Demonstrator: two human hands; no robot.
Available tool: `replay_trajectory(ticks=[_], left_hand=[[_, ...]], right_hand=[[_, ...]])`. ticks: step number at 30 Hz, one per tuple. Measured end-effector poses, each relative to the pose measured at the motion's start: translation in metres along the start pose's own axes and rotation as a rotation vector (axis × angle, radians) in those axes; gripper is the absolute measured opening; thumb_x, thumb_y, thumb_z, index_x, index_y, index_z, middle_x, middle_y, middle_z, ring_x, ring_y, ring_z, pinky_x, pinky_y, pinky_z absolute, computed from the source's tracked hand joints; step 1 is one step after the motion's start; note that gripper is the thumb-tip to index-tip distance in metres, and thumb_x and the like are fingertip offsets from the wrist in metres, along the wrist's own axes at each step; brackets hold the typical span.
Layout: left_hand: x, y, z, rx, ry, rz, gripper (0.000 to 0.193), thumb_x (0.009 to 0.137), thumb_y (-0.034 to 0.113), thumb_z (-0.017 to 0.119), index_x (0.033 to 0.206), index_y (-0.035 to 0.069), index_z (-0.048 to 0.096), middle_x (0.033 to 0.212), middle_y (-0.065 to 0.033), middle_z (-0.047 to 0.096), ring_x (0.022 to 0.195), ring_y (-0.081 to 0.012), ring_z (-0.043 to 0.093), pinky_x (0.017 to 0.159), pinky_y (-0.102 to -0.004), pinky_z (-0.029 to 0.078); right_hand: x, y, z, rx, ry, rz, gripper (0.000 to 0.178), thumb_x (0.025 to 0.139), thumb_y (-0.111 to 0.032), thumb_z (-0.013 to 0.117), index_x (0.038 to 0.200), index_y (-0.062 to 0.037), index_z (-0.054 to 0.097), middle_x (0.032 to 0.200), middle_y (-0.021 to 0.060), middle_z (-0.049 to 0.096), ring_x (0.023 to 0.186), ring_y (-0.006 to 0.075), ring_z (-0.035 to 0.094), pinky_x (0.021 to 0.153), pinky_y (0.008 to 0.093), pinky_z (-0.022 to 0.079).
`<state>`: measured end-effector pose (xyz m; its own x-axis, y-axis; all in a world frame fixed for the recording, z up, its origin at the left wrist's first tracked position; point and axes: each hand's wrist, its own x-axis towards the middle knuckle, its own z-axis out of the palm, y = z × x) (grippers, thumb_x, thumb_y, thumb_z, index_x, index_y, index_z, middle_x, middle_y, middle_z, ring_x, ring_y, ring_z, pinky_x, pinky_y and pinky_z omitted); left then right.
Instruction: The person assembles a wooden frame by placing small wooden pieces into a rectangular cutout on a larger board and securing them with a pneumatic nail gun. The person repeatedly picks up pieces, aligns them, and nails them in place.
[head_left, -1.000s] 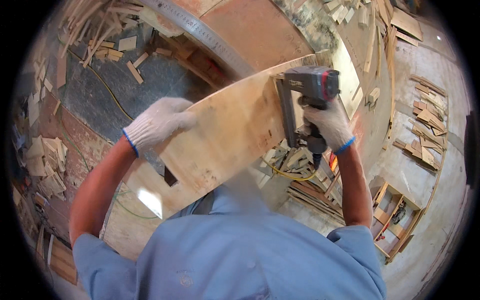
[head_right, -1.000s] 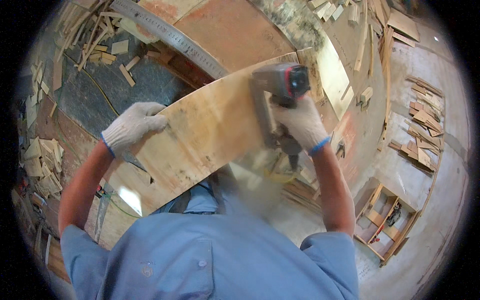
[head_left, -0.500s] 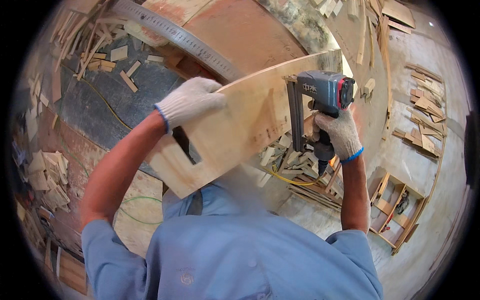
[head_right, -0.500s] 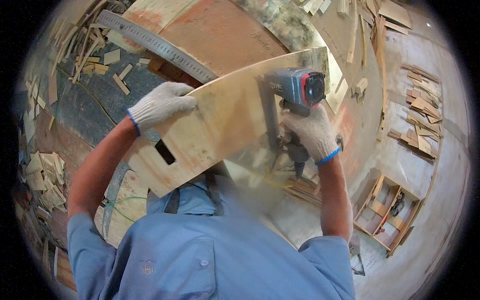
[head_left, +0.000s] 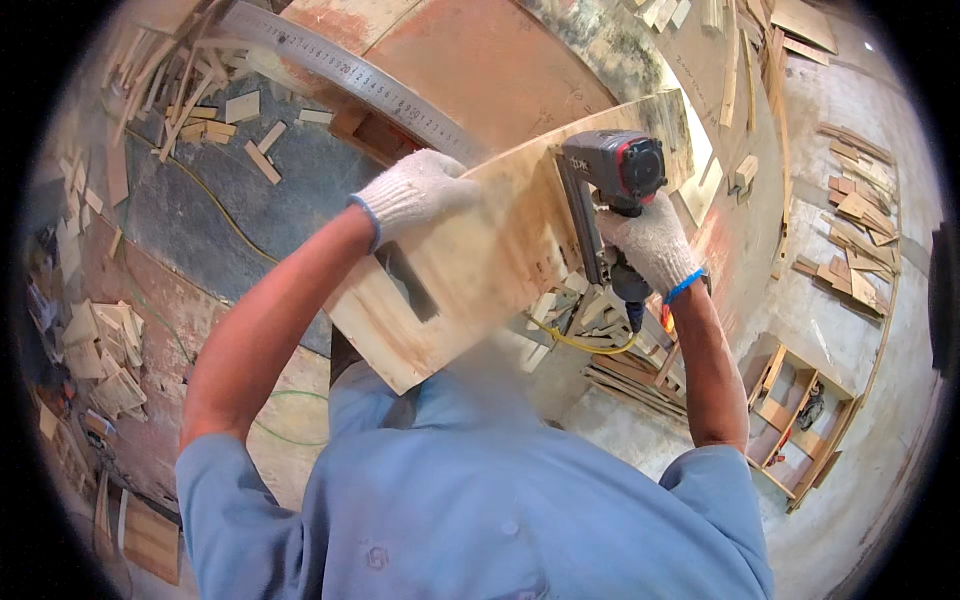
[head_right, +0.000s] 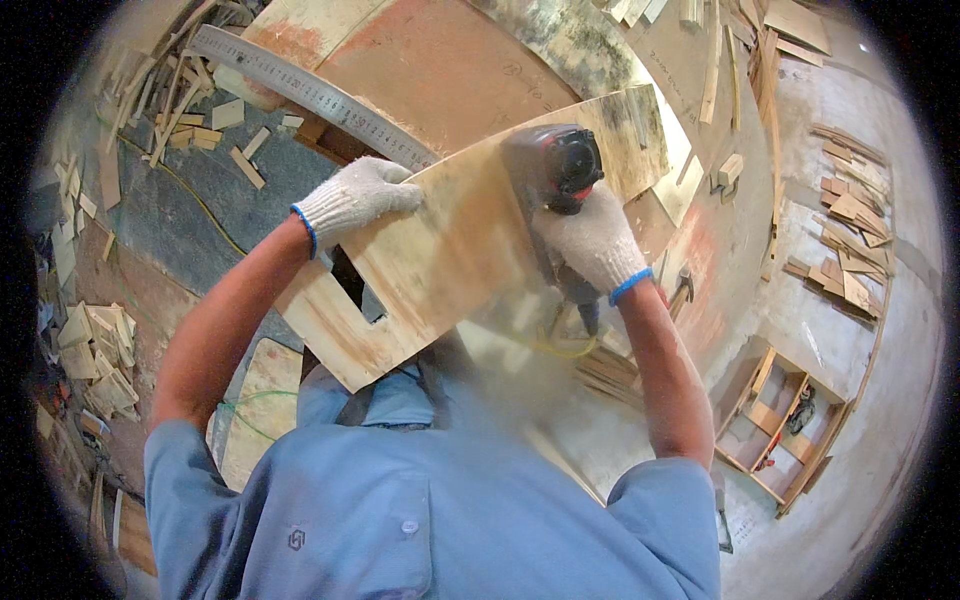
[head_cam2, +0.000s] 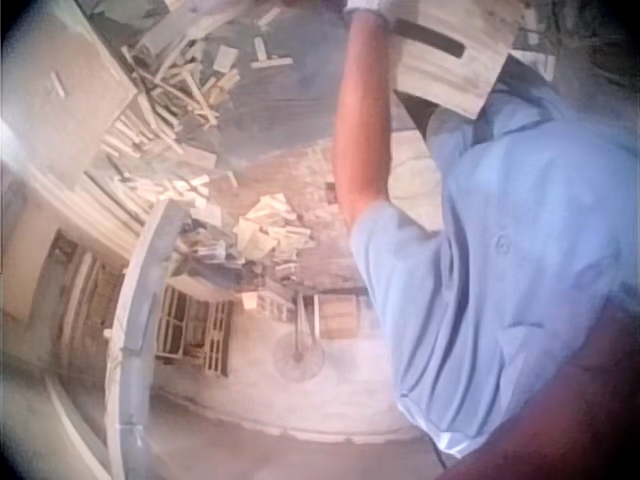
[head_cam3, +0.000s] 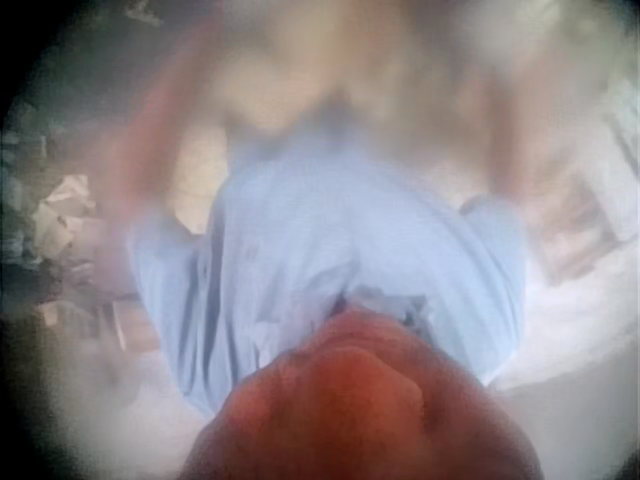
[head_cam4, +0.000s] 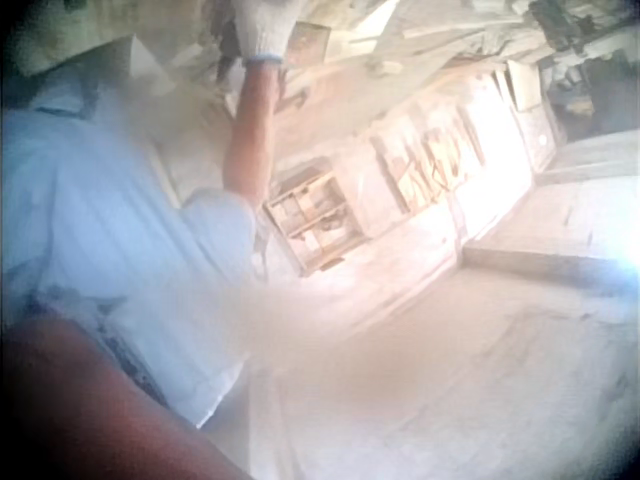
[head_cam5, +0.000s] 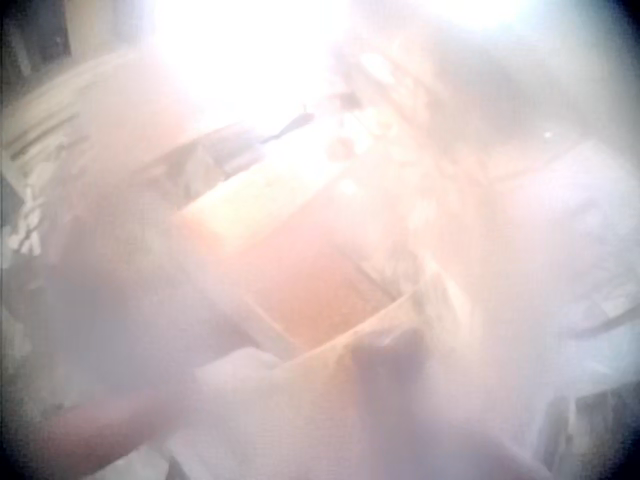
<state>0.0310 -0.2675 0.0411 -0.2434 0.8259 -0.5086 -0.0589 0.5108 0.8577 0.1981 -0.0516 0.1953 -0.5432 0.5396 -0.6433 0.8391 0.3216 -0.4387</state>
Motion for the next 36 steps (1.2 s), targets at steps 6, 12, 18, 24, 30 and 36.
replay_trajectory(ticks=[6, 12, 18, 24, 30, 36], left_hand=[[-0.01, -0.009, -0.029, 0.338, -0.133, 0.036, 0.055, 0.09, 0.047, 0.06, 0.1, -0.006, 0.073, 0.085, -0.0215, 0.072, 0.082, -0.0279, 0.071, 0.077, -0.0422, 0.054], [-0.032, -0.013, -0.018, 0.108, -0.095, -0.011, 0.053, 0.094, 0.047, 0.06, 0.1, -0.004, 0.071, 0.083, -0.0164, 0.068, 0.079, -0.0249, 0.067, 0.077, -0.0404, 0.053], [-0.033, -0.009, -0.018, 0.043, -0.115, -0.083, 0.048, 0.097, 0.044, 0.06, 0.094, -0.004, 0.068, 0.079, -0.0127, 0.066, 0.072, -0.02, 0.064, 0.067, -0.0392, 0.055], [-0.033, -0.005, -0.021, 0.093, -0.121, -0.072, 0.051, 0.097, 0.044, 0.059, 0.088, -0.005, 0.065, 0.074, -0.0135, 0.063, 0.065, -0.0214, 0.066, 0.06, -0.0389, 0.057], [-0.028, -0.016, -0.018, 0.074, -0.152, -0.069, 0.048, 0.097, 0.047, 0.062, 0.094, -0.001, 0.068, 0.076, -0.0065, 0.062, 0.067, -0.0161, 0.062, 0.06, -0.0365, 0.055], [-0.028, -0.015, -0.019, 0.104, -0.141, -0.055, 0.049, 0.097, 0.048, 0.062, 0.094, -0.001, 0.068, 0.073, -0.0065, 0.061, 0.066, -0.0163, 0.063, 0.059, -0.0366, 0.055]], right_hand=[[-0.02, -0.011, 0.004, 0.096, -0.029, 0.013, 0.021, 0.09, -0.007, 0.065, 0.11, 0.0005, 0.067, 0.07, 0.002, 0.061, 0.058, 0.0117, 0.06, 0.054, 0.0301, 0.051], [-0.024, -0.004, 0.024, 0.045, -0.048, 0.009, 0.029, 0.088, -0.018, 0.07, 0.111, -0.0002, 0.069, 0.079, 0.0065, 0.069, 0.073, 0.0137, 0.068, 0.064, 0.0347, 0.054], [-0.03, -0.013, 0.025, 0.078, -0.084, 0.066, 0.027, 0.089, -0.014, 0.069, 0.112, -0.0006, 0.068, 0.078, 0.0048, 0.067, 0.065, 0.0119, 0.064, 0.059, 0.0323, 0.052], [-0.054, -0.049, 0.043, 0.179, -0.188, 0.08, 0.028, 0.088, -0.002, 0.066, 0.116, -0.0009, 0.064, 0.074, 0.0019, 0.061, 0.058, 0.0112, 0.06, 0.053, 0.0297, 0.05], [-0.055, -0.053, 0.058, 0.128, -0.161, 0.091, 0.029, 0.088, -0.002, 0.067, 0.117, -0.001, 0.066, 0.076, 0.0016, 0.063, 0.061, 0.0107, 0.062, 0.055, 0.0298, 0.051], [-0.052, -0.047, 0.06, -0.077, -0.175, 0.063, 0.029, 0.088, -0.007, 0.069, 0.116, 0.0004, 0.066, 0.082, 0.0031, 0.067, 0.068, 0.0093, 0.063, 0.062, 0.0322, 0.054]])
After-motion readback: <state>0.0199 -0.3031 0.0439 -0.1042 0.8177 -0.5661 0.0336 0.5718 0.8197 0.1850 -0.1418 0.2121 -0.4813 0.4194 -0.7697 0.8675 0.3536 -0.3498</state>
